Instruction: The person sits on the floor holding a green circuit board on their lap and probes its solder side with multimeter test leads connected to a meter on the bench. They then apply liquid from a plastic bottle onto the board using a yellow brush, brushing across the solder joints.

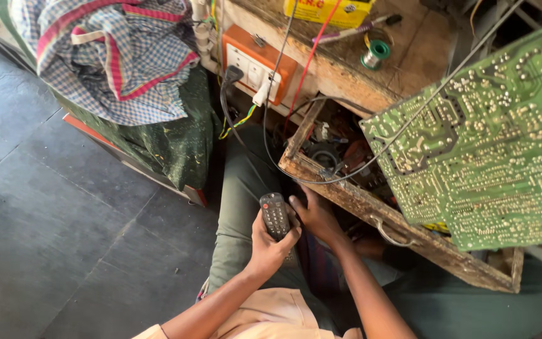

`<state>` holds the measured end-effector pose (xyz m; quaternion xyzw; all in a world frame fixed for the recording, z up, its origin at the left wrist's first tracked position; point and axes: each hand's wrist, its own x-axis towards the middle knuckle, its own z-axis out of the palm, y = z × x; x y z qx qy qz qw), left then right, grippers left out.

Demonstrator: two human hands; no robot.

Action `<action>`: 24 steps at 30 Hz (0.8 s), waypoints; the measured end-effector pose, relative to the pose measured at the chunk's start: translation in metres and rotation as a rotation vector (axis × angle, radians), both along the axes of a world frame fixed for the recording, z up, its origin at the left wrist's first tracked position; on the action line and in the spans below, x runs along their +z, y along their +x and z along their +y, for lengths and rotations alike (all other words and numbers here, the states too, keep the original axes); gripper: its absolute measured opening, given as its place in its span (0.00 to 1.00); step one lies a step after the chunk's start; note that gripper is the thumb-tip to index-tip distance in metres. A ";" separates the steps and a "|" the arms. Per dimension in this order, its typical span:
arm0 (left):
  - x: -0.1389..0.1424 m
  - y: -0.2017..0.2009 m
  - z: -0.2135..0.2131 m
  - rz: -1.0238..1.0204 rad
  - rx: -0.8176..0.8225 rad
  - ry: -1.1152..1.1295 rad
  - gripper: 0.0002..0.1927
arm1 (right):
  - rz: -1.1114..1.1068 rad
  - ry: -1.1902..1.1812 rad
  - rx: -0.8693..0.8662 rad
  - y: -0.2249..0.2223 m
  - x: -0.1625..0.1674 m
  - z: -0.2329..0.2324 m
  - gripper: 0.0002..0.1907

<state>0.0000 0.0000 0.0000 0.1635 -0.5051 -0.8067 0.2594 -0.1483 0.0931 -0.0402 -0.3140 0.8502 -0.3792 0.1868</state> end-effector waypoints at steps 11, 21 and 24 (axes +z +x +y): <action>0.005 0.000 -0.001 -0.056 -0.132 0.048 0.13 | 0.292 0.107 -0.086 -0.076 -0.034 -0.053 0.21; 0.011 0.000 -0.008 -0.092 -0.155 0.095 0.13 | 0.495 0.298 -0.151 -0.059 -0.047 -0.051 0.15; 0.003 -0.001 -0.006 -0.077 -0.162 0.114 0.15 | 0.569 0.313 -0.175 -0.049 -0.054 -0.031 0.14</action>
